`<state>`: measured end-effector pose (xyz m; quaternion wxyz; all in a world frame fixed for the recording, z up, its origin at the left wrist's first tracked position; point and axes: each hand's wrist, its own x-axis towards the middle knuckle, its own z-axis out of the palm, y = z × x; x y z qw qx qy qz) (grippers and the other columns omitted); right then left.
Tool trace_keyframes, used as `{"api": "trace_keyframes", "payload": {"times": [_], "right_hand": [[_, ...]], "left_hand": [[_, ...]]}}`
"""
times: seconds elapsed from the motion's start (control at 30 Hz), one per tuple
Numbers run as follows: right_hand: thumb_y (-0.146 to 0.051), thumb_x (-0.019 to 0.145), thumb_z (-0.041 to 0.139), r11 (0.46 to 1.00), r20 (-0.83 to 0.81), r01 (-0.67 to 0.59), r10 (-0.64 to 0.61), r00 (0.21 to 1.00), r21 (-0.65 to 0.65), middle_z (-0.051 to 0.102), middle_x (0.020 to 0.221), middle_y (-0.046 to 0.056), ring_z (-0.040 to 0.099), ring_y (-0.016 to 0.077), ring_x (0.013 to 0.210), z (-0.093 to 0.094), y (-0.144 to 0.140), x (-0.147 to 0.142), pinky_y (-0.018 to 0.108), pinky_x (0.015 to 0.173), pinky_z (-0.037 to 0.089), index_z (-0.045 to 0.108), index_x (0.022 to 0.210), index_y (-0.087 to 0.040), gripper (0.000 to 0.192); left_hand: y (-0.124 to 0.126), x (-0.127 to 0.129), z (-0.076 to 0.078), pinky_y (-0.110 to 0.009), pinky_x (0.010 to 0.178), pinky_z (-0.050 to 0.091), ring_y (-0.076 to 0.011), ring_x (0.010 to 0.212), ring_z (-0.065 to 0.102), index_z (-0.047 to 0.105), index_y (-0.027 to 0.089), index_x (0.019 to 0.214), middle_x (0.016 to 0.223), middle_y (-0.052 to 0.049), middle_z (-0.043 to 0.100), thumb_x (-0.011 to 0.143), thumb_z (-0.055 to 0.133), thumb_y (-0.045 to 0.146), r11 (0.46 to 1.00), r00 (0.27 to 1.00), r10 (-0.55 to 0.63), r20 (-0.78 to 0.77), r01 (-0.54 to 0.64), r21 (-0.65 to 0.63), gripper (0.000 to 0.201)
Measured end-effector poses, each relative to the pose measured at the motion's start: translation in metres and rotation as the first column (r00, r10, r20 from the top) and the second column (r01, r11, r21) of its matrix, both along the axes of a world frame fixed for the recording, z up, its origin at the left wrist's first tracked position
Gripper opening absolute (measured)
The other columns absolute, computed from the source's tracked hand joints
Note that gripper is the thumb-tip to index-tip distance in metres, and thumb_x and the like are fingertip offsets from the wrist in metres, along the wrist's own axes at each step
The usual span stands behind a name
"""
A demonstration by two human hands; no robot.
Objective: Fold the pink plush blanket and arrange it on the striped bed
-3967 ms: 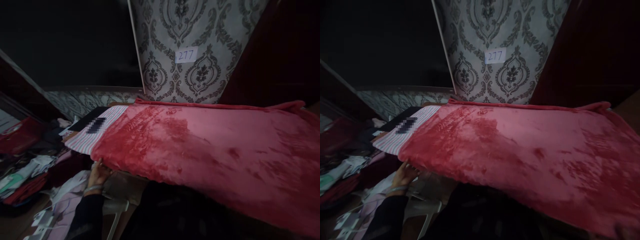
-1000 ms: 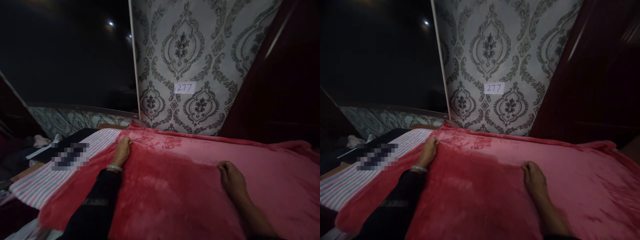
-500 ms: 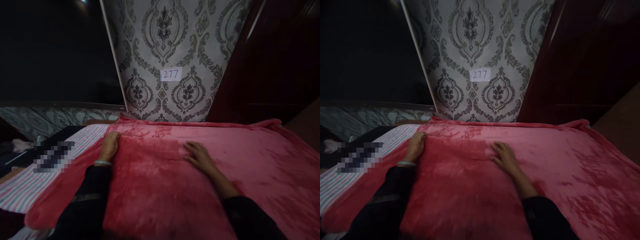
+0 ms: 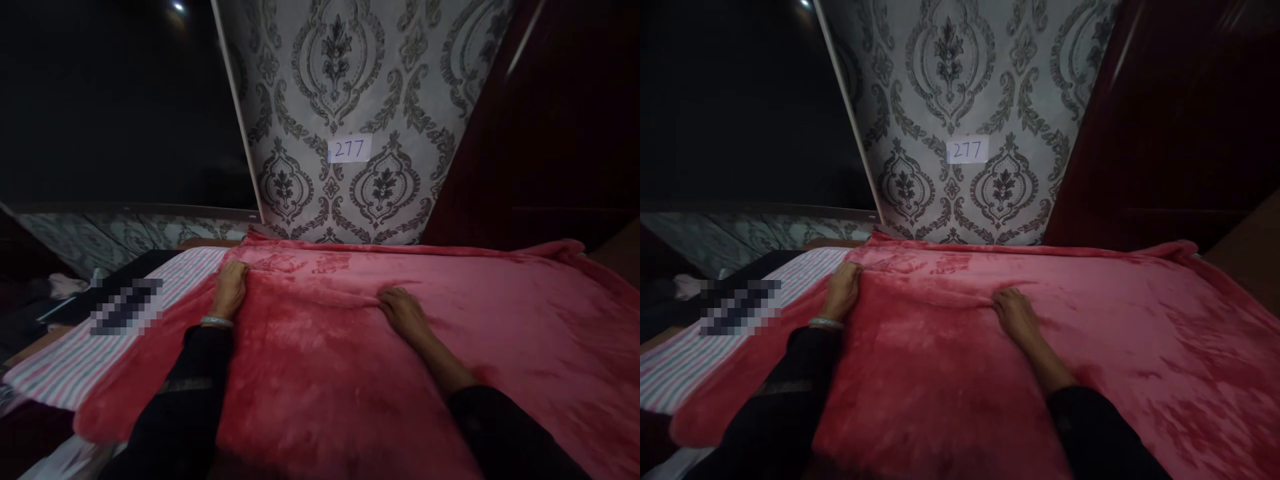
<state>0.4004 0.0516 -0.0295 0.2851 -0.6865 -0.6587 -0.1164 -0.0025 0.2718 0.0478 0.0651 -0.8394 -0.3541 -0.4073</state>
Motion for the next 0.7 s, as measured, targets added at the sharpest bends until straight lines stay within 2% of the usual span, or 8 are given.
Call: {"api": "trace_keyframes", "payload": {"times": [0.1, 0.2, 0.33, 0.5, 0.6, 0.7], "right_hand": [[-0.019, 0.096, 0.041, 0.979, 0.011, 0.07, -0.073, 0.997, 0.189, 0.071, 0.089, 0.01, 0.063, 0.0238, 0.083, 0.008, -0.006, 0.0, 0.037, 0.079, 0.05, 0.067, 0.089, -0.02, 0.027], [-0.025, 0.099, 0.038, 0.937, -0.006, 0.109, -0.113, 0.994, 0.332, 0.069, 0.09, 0.01, 0.064, 0.0238, 0.085, 0.012, -0.018, 0.004, 0.036, 0.079, 0.05, 0.063, 0.095, -0.021, 0.025], [-0.028, 0.097, 0.037, 0.955, -0.016, 0.072, -0.07, 0.997, 0.287, 0.069, 0.089, 0.008, 0.066, 0.0242, 0.081, 0.002, -0.028, 0.015, 0.037, 0.073, 0.052, 0.061, 0.097, -0.023, 0.024], [-0.035, 0.095, 0.038, 0.965, -0.089, 0.09, -0.07, 0.994, 0.244, 0.069, 0.089, 0.008, 0.067, 0.025, 0.08, -0.007, -0.027, 0.02, 0.036, 0.069, 0.053, 0.061, 0.094, -0.023, 0.026], [-0.036, 0.094, 0.039, 0.965, -0.103, 0.077, -0.053, 0.993, 0.252, 0.069, 0.089, 0.007, 0.066, 0.0245, 0.081, -0.003, -0.027, 0.017, 0.035, 0.071, 0.053, 0.061, 0.094, -0.024, 0.025], [-0.035, 0.095, 0.04, 0.961, -0.114, 0.055, -0.025, 0.993, 0.272, 0.069, 0.091, 0.008, 0.066, 0.0241, 0.083, 0.0, -0.027, 0.014, 0.035, 0.073, 0.053, 0.062, 0.096, -0.023, 0.025]], "left_hand": [[-0.002, 0.001, -0.001, -0.039, 0.079, 0.048, -0.0234, 0.082, 0.056, 0.055, 0.021, 0.08, 0.081, -0.008, 0.062, 0.096, 0.035, 0.022, 1.0, 1.0, -0.009, -0.011, 0.009, 0.005, 0.025], [-0.007, 0.003, -0.005, -0.038, 0.08, 0.047, -0.0227, 0.083, 0.056, 0.057, 0.021, 0.082, 0.083, -0.008, 0.062, 0.096, 0.034, 0.019, 0.999, 0.998, -0.043, -0.046, 0.042, -0.013, 0.026], [-0.015, 0.006, -0.01, -0.037, 0.082, 0.048, -0.022, 0.084, 0.056, 0.062, 0.02, 0.088, 0.087, -0.007, 0.063, 0.097, 0.034, 0.016, 0.995, 0.99, -0.077, -0.12, 0.068, -0.075, 0.03], [-0.028, -0.006, -0.009, -0.039, 0.087, 0.049, -0.0228, 0.09, 0.058, 0.067, 0.02, 0.101, 0.094, -0.008, 0.066, 0.101, 0.042, 0.026, 0.981, 0.967, -0.137, -0.216, 0.101, -0.168, 0.026], [-0.036, -0.016, -0.008, -0.043, 0.094, 0.048, -0.0254, 0.102, 0.059, 0.067, 0.019, 0.112, 0.109, -0.011, 0.067, 0.101, 0.048, 0.037, 0.949, 0.933, -0.222, -0.284, 0.141, -0.281, 0.028], [-0.04, -0.013, -0.01, -0.046, 0.104, 0.043, -0.0283, 0.12, 0.056, 0.063, 0.022, 0.128, 0.128, -0.012, 0.064, 0.098, 0.054, 0.044, 0.922, 0.903, -0.292, -0.315, 0.179, -0.344, 0.038]]}}
